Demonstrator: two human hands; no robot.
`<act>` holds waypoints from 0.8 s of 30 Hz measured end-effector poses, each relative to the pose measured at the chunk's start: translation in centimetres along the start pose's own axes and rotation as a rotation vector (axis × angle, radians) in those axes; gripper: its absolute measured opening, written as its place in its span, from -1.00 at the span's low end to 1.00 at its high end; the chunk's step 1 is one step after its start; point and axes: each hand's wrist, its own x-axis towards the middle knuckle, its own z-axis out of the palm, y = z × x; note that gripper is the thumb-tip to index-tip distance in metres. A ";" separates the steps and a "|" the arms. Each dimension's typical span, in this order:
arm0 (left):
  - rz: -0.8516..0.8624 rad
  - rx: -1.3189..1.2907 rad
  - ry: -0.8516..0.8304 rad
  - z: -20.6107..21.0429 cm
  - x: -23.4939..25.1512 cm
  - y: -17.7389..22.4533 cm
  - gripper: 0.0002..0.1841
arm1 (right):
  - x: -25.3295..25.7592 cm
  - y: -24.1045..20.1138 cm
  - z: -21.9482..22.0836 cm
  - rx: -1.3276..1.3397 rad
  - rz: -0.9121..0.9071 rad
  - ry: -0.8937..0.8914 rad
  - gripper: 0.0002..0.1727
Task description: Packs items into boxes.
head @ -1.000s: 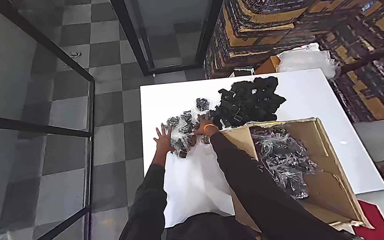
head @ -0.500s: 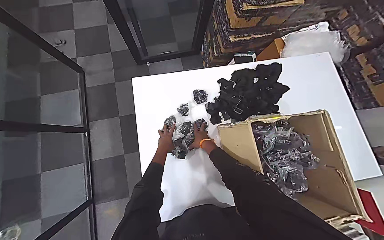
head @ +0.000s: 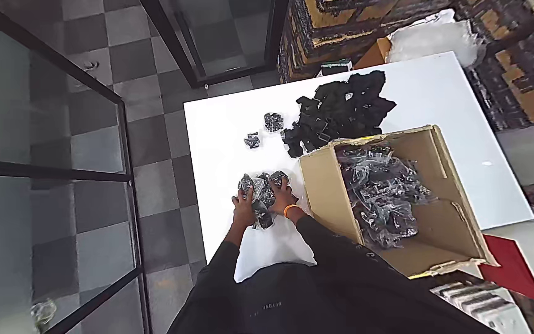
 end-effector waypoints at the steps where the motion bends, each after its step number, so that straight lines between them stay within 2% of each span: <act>1: -0.005 0.011 0.000 0.5 -0.5 0.2 0.33 | -0.4 0.4 0.5 0.010 0.003 0.007 0.45; 5: -0.002 0.016 -0.027 1.5 -2.0 0.6 0.33 | -1.7 2.2 2.5 0.070 -0.008 0.054 0.40; 8: 0.042 -0.029 -0.111 0.2 -2.7 0.2 0.38 | -2.6 2.4 2.0 0.069 -0.015 0.014 0.40; 11: 0.052 0.015 -0.206 -2.2 -3.6 -0.1 0.47 | -3.7 1.5 -0.1 -0.028 0.011 -0.056 0.55; 15: 0.038 0.142 -0.153 -1.4 -4.2 -1.0 0.62 | -4.4 1.3 -1.6 0.007 0.132 -0.039 0.77; 19: 0.056 0.146 -0.106 0.1 -3.3 -2.3 0.52 | -3.5 4.2 0.6 0.171 0.203 -0.006 0.93; 21: 0.062 0.140 -0.103 0.4 -2.7 -2.2 0.43 | -3.6 4.6 1.8 0.206 0.145 0.020 0.94; 24: 0.065 0.115 -0.125 0.3 -2.1 -1.0 0.42 | -4.4 4.3 2.7 0.150 0.018 -0.010 0.90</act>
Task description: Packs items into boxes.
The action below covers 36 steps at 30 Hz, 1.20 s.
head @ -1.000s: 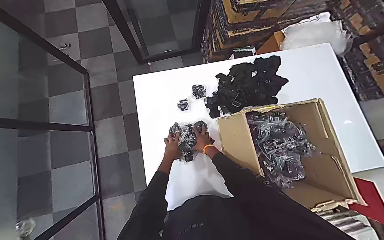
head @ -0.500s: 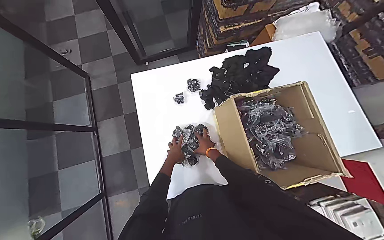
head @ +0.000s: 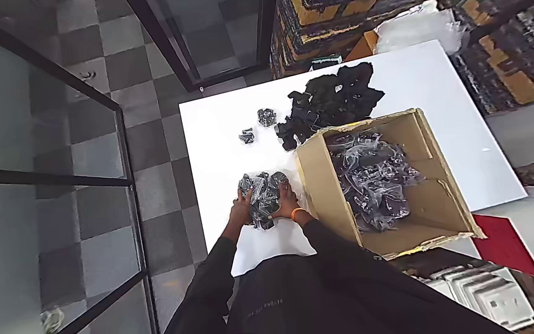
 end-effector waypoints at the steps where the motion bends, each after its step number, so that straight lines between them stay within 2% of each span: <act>1: -0.001 0.000 -0.004 -0.1 0.3 0.4 0.40 | -0.1 0.0 0.2 -0.016 -0.026 -0.014 0.89; 6: -0.013 0.010 0.006 -0.5 1.5 0.8 0.23 | -0.2 -1.3 1.3 -0.082 -0.034 -0.061 0.85; 11: 0.029 0.008 0.008 -1.0 2.0 0.4 0.36 | 1.2 -2.1 1.5 -0.068 0.009 0.037 0.56; 16: 0.085 -0.025 0.007 -0.7 1.9 -0.3 0.37 | 2.3 -1.4 1.6 -0.051 -0.013 0.065 0.44; 17: 0.099 -0.044 0.009 -0.6 1.9 -0.5 0.35 | 2.4 -1.3 1.4 -0.033 -0.018 0.066 0.42; 20: 0.111 -0.150 0.018 -0.8 1.5 -0.5 0.11 | 2.7 -1.3 1.1 0.020 -0.047 0.072 0.33; 23: 0.093 -0.251 0.018 -0.6 0.8 -0.8 0.07 | 2.4 -1.9 0.6 0.100 -0.070 0.058 0.30; 26: 0.115 -0.383 0.106 0.9 0.0 -1.6 0.06 | 1.8 -2.4 0.1 0.138 -0.134 0.047 0.30; 30: 0.238 -0.557 0.296 2.4 -2.0 -2.7 0.05 | -0.4 -3.5 -1.1 0.157 -0.243 0.035 0.29; 33: 0.303 -0.650 0.405 1.9 -3.5 -2.6 0.06 | -2.6 -4.6 -2.4 0.183 -0.314 0.083 0.29; 36: 0.388 -0.714 0.495 -0.6 -5.2 -1.6 -0.03 | -4.9 -5.9 -4.5 0.209 -0.366 0.155 0.30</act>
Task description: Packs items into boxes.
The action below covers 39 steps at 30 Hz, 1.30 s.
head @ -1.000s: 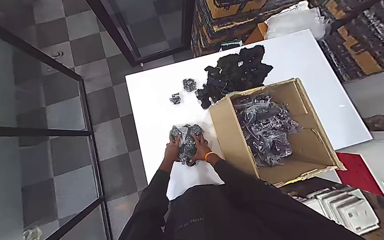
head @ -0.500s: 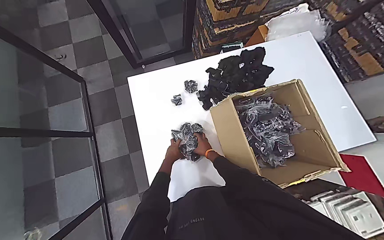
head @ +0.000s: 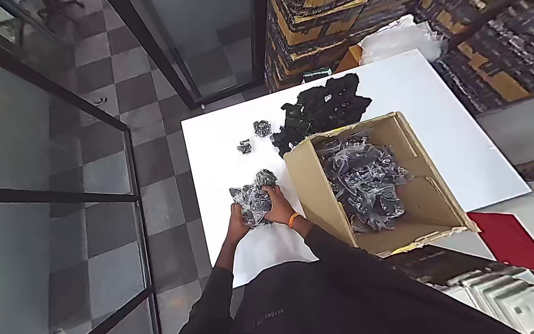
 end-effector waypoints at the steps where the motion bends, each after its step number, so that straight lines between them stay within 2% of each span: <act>1: 0.041 -0.014 0.017 -0.4 0.4 1.3 -0.06 | -0.5 -0.9 -1.1 0.007 -0.016 0.031 0.30; 6: 0.242 -0.022 0.043 -1.9 2.5 10.3 0.02 | -4.9 -4.6 -8.4 0.032 -0.094 0.222 0.26; 10: 0.419 -0.066 -0.017 -0.5 3.9 19.2 0.03 | -10.5 -4.8 -15.7 0.055 -0.196 0.468 0.12; 12: 0.491 -0.057 -0.062 1.3 4.3 23.8 -0.09 | -13.5 -3.9 -18.9 0.078 -0.222 0.601 0.13; 15: 0.541 0.003 -0.143 5.1 4.1 29.8 -0.28 | -17.6 -0.7 -22.4 0.124 -0.212 0.766 0.25; 19: 0.593 0.052 -0.277 11.4 3.2 33.7 -0.29 | -21.0 5.5 -24.5 0.141 -0.238 0.942 0.30; 21: 0.498 0.235 -0.427 14.1 2.9 33.9 -0.18 | -21.9 8.7 -24.4 0.064 -0.078 0.866 0.27; 23: 0.339 0.546 -0.673 16.1 3.0 33.6 -0.14 | -22.6 10.8 -24.4 -0.145 0.273 0.508 0.17; 24: 0.303 0.636 -0.757 16.8 3.0 33.4 -0.22 | -22.4 11.2 -24.6 -0.271 0.413 0.271 0.12; 25: 0.302 0.666 -0.793 17.0 2.8 33.4 -0.31 | -21.9 11.3 -24.5 -0.361 0.507 0.078 0.07; 26: 0.335 0.637 -0.783 16.8 2.6 33.1 -0.37 | -21.4 11.0 -24.4 -0.405 0.541 0.000 -0.01; 28: 0.431 0.465 -0.657 15.3 2.4 32.0 -0.48 | -20.2 9.0 -24.6 -0.404 0.477 0.101 -0.15; 30: 0.494 0.247 -0.416 13.4 2.7 29.2 -0.59 | -18.7 6.2 -24.7 -0.373 0.334 0.278 -0.28; 33: 0.405 0.130 -0.061 10.1 4.6 23.2 -0.65 | -14.4 1.4 -23.8 -0.330 0.073 0.410 -0.39; 36: 0.167 0.248 0.113 7.6 6.4 15.0 -0.65 | -8.2 -4.4 -20.7 -0.312 -0.158 0.280 -0.42; 39: -0.104 0.387 -0.001 7.0 7.3 7.9 -0.53 | 0.6 -8.5 -16.7 -0.325 -0.251 0.063 -0.42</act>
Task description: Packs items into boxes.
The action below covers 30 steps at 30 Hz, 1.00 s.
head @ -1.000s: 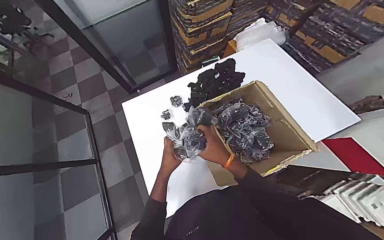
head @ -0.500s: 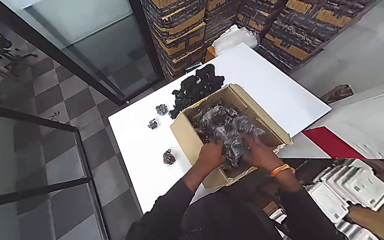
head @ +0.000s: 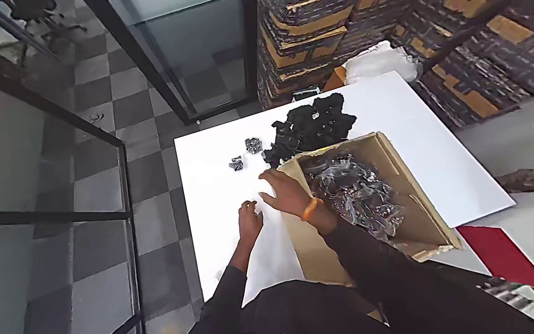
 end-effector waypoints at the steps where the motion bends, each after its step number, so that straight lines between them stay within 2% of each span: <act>1: -0.050 0.047 -0.078 0.8 0.3 -1.5 -0.42 | 3.5 -0.3 1.3 -0.003 0.005 -0.058 -0.40; 4: -0.133 0.172 -0.319 2.8 0.9 -4.2 -0.09 | 13.3 1.1 5.8 -0.033 0.129 -0.132 -0.26; 6: -0.141 0.212 -0.422 4.0 0.9 -5.3 -0.04 | 17.6 2.8 7.9 -0.017 0.238 -0.126 -0.18; 12: -0.059 0.276 -0.392 5.6 0.8 -8.0 -0.52 | 28.1 9.8 12.0 -0.088 0.501 -0.058 0.24; 16: -0.010 0.235 -0.378 4.9 0.1 -9.3 -0.58 | 31.5 11.7 14.0 -0.178 0.541 -0.068 0.45; 19: 0.000 0.229 -0.391 4.5 0.0 -10.2 -0.57 | 31.6 10.9 16.8 -0.201 0.482 -0.173 0.40; 22: 0.007 0.191 -0.350 4.4 -0.2 -10.7 -0.63 | 29.6 8.5 19.6 -0.226 0.424 -0.243 0.22; 24: 0.008 0.150 -0.295 4.5 -0.3 -11.1 -0.67 | 27.0 7.1 20.2 -0.234 0.363 -0.245 0.03; 27: -0.005 0.134 -0.253 3.9 -0.6 -11.0 -0.65 | 23.1 6.9 21.5 -0.232 0.293 -0.246 -0.16; 30: -0.135 0.039 -0.224 3.1 -1.1 -11.0 -0.60 | 17.6 6.8 22.6 -0.161 0.283 -0.239 -0.16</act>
